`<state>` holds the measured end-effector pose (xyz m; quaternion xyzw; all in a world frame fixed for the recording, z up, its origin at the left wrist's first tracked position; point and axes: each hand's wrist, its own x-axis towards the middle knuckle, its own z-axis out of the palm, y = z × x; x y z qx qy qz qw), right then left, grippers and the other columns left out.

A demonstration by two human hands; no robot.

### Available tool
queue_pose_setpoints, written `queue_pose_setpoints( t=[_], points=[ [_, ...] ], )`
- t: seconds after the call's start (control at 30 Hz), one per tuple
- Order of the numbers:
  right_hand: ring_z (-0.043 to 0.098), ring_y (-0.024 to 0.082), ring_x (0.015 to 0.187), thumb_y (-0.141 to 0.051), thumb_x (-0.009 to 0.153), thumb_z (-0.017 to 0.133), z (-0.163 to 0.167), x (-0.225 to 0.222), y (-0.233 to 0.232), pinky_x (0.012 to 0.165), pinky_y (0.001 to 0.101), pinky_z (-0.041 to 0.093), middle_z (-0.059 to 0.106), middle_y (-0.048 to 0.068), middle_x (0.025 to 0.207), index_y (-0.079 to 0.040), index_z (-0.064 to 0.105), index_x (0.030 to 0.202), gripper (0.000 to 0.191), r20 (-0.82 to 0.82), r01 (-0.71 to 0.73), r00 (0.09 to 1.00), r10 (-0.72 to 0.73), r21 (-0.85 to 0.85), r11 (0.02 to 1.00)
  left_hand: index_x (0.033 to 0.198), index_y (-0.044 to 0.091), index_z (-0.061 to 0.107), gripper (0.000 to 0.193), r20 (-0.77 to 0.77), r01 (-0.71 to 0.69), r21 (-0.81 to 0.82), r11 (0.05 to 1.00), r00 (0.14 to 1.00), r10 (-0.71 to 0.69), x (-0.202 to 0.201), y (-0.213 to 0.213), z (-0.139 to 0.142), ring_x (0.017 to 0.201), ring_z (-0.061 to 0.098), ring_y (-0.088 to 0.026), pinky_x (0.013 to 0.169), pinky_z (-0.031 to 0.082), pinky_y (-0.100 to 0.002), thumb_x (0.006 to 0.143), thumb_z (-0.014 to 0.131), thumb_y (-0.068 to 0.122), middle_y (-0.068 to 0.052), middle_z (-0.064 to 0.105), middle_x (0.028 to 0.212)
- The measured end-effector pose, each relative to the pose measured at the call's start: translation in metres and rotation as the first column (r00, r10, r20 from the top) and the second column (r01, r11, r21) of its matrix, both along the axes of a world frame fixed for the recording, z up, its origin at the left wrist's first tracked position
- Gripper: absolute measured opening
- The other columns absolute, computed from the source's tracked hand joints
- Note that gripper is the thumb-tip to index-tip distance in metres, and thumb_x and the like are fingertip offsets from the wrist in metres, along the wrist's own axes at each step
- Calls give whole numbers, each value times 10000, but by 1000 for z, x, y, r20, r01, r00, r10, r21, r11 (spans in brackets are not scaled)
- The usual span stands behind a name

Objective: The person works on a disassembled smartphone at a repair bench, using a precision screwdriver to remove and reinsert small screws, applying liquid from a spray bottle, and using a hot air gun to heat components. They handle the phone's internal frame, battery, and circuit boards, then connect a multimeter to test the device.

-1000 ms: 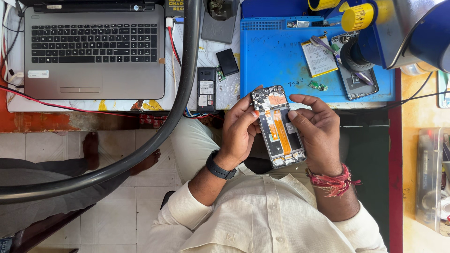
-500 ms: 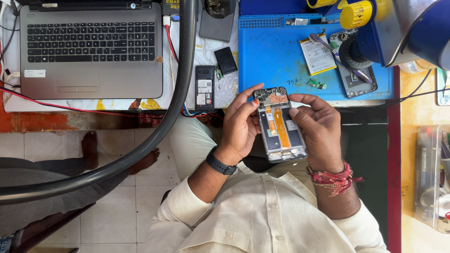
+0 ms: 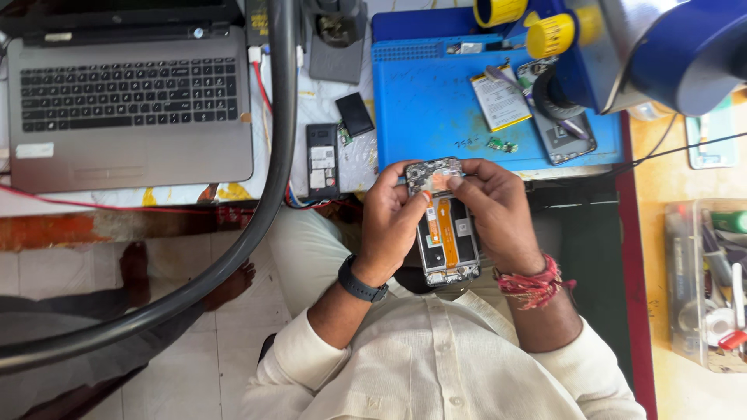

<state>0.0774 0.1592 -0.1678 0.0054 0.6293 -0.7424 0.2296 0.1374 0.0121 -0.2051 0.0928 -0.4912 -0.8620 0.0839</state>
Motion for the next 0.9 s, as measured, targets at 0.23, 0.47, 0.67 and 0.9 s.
queue_pose_setpoints(
  t=[0.23,0.47,0.67,0.9],
  points=[
    [637,73,730,-139,1031,575,1,-8,9,701,226,531,707,46,862,49,689,1223,292,-95,-13,995,19,60,998,1336,-58,486,383,-32,-82,-35,996,996,81,-16,-17,2,957,726,-135,842,590,-269,956,531,-82,-158,741,1075],
    [625,56,777,-48,999,641,-2,0,9,719,210,523,722,60,920,83,687,1213,255,-224,22,975,8,131,991,1364,-56,475,392,-86,-75,-123,990,994,64,-18,-19,-1,922,708,-106,802,570,-247,977,538,-68,-154,737,1049],
    [656,60,836,-76,985,681,8,1,3,743,213,538,744,59,964,71,679,1238,293,-296,14,954,59,238,971,1356,-53,475,376,-84,-142,-131,981,988,131,-24,-24,-14,946,701,-110,818,568,-252,986,538,-73,-141,723,1082],
    [645,362,1036,-306,782,871,17,11,-6,876,450,511,660,176,1135,31,624,1291,659,-735,399,570,367,638,659,1356,-14,455,378,2,-295,-136,946,955,298,-51,-38,-21,922,696,-115,726,549,-235,994,555,-51,-145,722,1112]
  ],
)
